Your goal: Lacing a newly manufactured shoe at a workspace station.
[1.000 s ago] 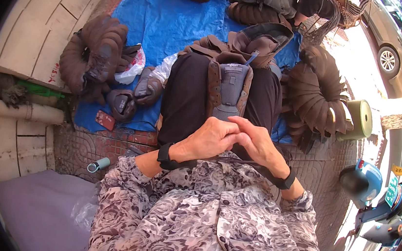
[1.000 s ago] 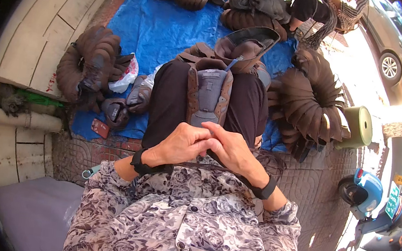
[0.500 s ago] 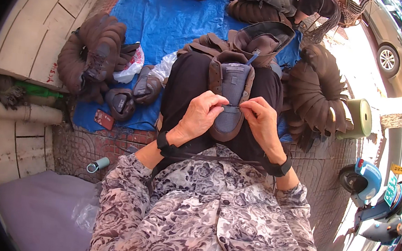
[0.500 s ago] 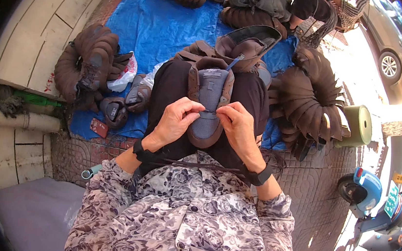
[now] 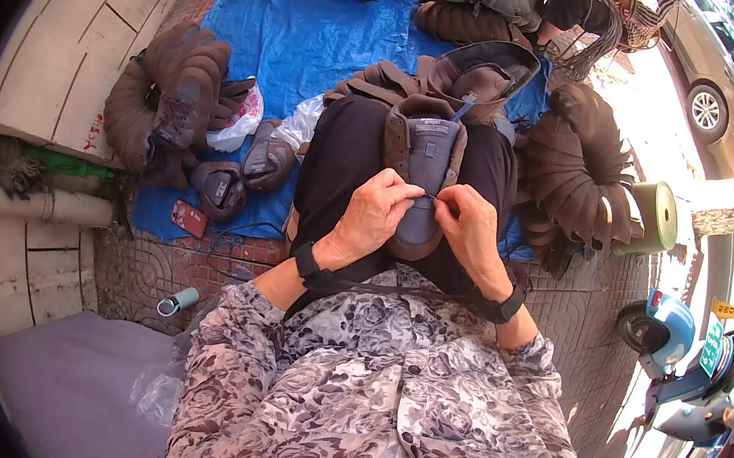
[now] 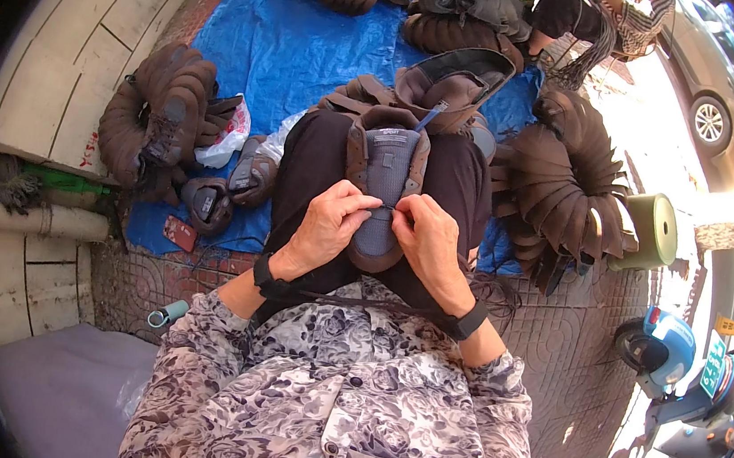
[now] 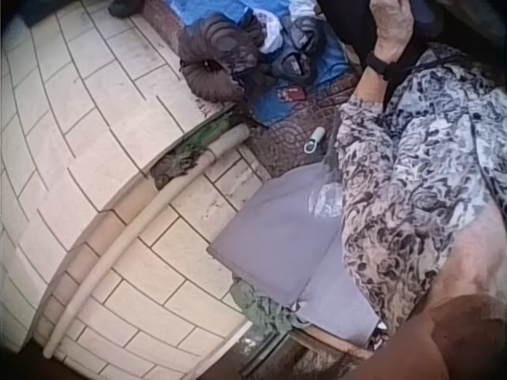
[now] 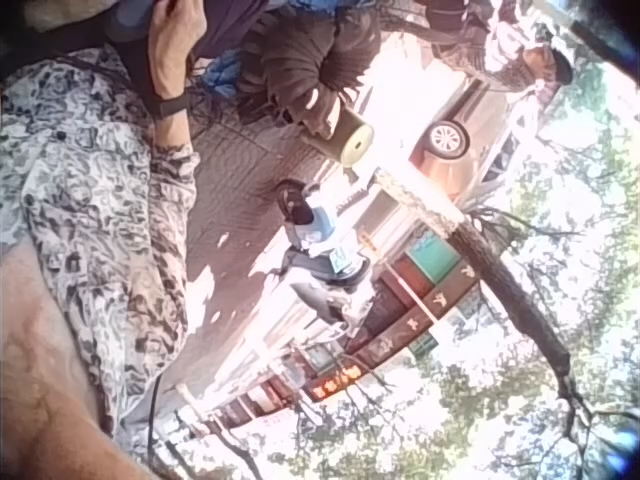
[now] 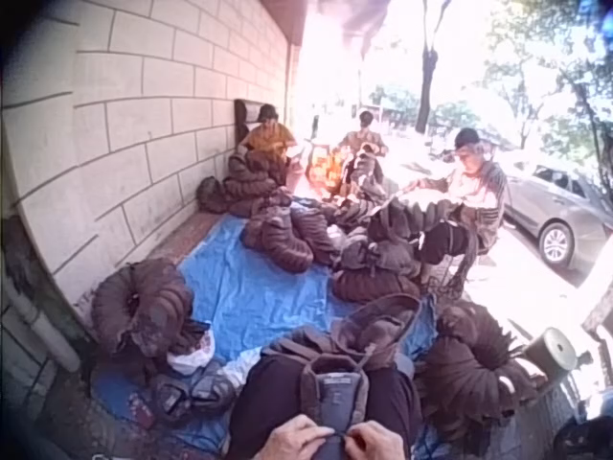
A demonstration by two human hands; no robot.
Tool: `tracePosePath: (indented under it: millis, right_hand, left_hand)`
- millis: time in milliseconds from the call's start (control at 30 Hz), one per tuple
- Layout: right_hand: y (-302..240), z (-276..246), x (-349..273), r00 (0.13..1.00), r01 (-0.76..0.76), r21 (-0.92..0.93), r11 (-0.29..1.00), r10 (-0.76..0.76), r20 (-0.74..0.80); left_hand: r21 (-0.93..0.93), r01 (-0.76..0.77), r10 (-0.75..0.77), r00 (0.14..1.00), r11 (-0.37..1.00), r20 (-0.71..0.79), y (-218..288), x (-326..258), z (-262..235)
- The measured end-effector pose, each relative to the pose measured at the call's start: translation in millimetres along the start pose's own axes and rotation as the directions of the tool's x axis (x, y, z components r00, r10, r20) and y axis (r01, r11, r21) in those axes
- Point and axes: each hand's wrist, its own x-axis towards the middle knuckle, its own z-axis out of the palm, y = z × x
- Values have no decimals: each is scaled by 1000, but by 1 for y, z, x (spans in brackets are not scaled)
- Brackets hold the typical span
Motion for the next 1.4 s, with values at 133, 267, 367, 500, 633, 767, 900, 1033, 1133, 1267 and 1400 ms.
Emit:
tracePosePath:
  millis: [133,267,367,500,633,767,900,1033,1133,1267,1400]
  right_hand:
    - [-6,0,1,999,33,-87,996,-33,-1]
    - [-5,-2,4,981,196,-220,956,-191,46]
    - [-7,-4,7,989,139,-177,974,-129,64]
    - [-6,-2,9,993,98,-208,973,-81,89]
    - [4,-12,20,956,214,-66,975,-195,217]
    - [3,-4,15,982,7,99,995,-25,186]
    - [1,2,6,974,-198,183,963,171,151]
    - [-6,12,-3,962,-274,203,940,264,76]
    - [3,14,-6,997,-68,109,992,70,-13]
    - [1,10,0,999,49,4,999,-48,-23]
    - [0,13,-6,989,137,-34,990,-134,59]
  left_hand:
    - [89,-90,93,995,992,-26,-3,-3,3]
    - [279,-229,232,972,933,21,-1,-5,5]
    - [253,-223,221,975,941,36,1,-6,2]
    - [232,-217,215,976,948,36,0,-5,2]
    - [152,-191,191,981,970,14,-3,-6,2]
    - [97,-156,156,988,983,5,-4,-5,0]
    - [13,-87,87,996,996,22,0,-5,-3]
    - [-90,68,-64,997,994,47,1,-7,-2]
    - [-108,58,-54,998,992,41,-2,-7,-1]
    - [-104,53,-47,997,993,54,-1,-7,-2]
    - [-134,75,-66,995,988,71,2,-6,-5]
